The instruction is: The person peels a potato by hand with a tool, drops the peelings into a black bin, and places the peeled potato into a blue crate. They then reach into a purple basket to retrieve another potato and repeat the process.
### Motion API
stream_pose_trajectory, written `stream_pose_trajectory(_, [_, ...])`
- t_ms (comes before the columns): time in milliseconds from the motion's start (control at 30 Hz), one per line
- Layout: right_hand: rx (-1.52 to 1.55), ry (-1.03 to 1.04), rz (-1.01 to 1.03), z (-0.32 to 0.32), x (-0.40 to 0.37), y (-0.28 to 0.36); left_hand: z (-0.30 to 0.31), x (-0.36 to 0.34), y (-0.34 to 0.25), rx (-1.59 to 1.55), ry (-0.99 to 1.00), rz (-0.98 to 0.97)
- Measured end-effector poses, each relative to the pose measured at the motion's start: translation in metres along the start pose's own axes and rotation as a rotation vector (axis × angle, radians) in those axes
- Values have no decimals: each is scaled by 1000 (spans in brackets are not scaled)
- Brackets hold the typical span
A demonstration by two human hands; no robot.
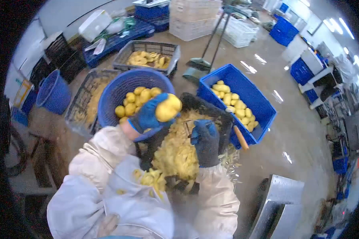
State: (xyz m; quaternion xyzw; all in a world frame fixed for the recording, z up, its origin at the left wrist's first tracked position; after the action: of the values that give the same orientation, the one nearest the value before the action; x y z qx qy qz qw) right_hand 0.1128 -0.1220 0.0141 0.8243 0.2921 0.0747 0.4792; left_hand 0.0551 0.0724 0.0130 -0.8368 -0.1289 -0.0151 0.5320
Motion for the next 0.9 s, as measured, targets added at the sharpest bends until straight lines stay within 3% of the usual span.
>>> stream_pose_trajectory(33, [3,16,-12,-9,-6,-2,-6,-1,16,121,-5,-19])
stream_pose_trajectory(67, [-120,14,64,-18,-12,0,-17,-4,32,-721,-11,424])
stream_pose_trajectory(200, [-570,99,282,-34,-22,-2,-49,-31,52,-809,-36,511])
stream_pose_trajectory(233, [-477,-46,121,-9,-11,0,-46,-34,64,-731,32,504])
stream_pose_trajectory(267, [-481,-55,121,24,11,0,-50,-37,66,-690,93,555])
stream_pose_trajectory(333, [4,-70,281,68,43,6,-72,-41,49,-574,297,412])
stream_pose_trajectory(367, [7,-76,283,71,41,7,-71,-39,50,-573,300,418])
stream_pose_trajectory(433, [-1151,-238,1006,43,15,35,-55,-27,56,-686,64,427])
stream_pose_trajectory(467, [-1154,-222,1000,22,-1,30,-41,-21,64,-770,47,439])
stream_pose_trajectory(533, [-539,22,350,-11,-18,-4,-41,-22,34,143,142,-37])
stream_pose_trajectory(633, [-665,60,230,-17,-16,-2,-52,-28,34,125,229,-84])
stream_pose_trajectory(667, [-518,-126,182,-1,-6,5,-53,-30,36,121,232,-73])
stream_pose_trajectory(700, [-438,-270,344,46,20,2,-54,-33,45,-143,189,156])
stream_pose_trajectory(733, [-588,-208,595,67,33,9,-58,-38,53,-405,143,381])
stream_pose_trajectory(800, [-961,-27,989,87,38,18,-63,-33,46,-462,182,409])
stream_pose_trajectory(833, [-960,-27,993,79,31,17,-54,-26,56,-626,92,407])
stream_pose_trajectory(867, [-613,1,568,69,23,10,-49,-23,63,-798,-6,398])
stream_pose_trajectory(900, [-265,27,143,48,9,-5,-46,-25,42,-111,33,-70])
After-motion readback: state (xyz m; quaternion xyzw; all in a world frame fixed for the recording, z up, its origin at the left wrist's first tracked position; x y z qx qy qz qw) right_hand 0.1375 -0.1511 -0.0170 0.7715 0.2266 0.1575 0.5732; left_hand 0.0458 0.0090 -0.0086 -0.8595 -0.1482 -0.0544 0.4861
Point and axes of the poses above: each hand's wrist, its own x-axis towards the middle knuckle, its own z-axis out of the back of the hand, y = z × x, the point moved 4 cm from there along x, towards the middle knuckle, and after that the axes turned 4 degrees about -z, right-handed, at the moved point
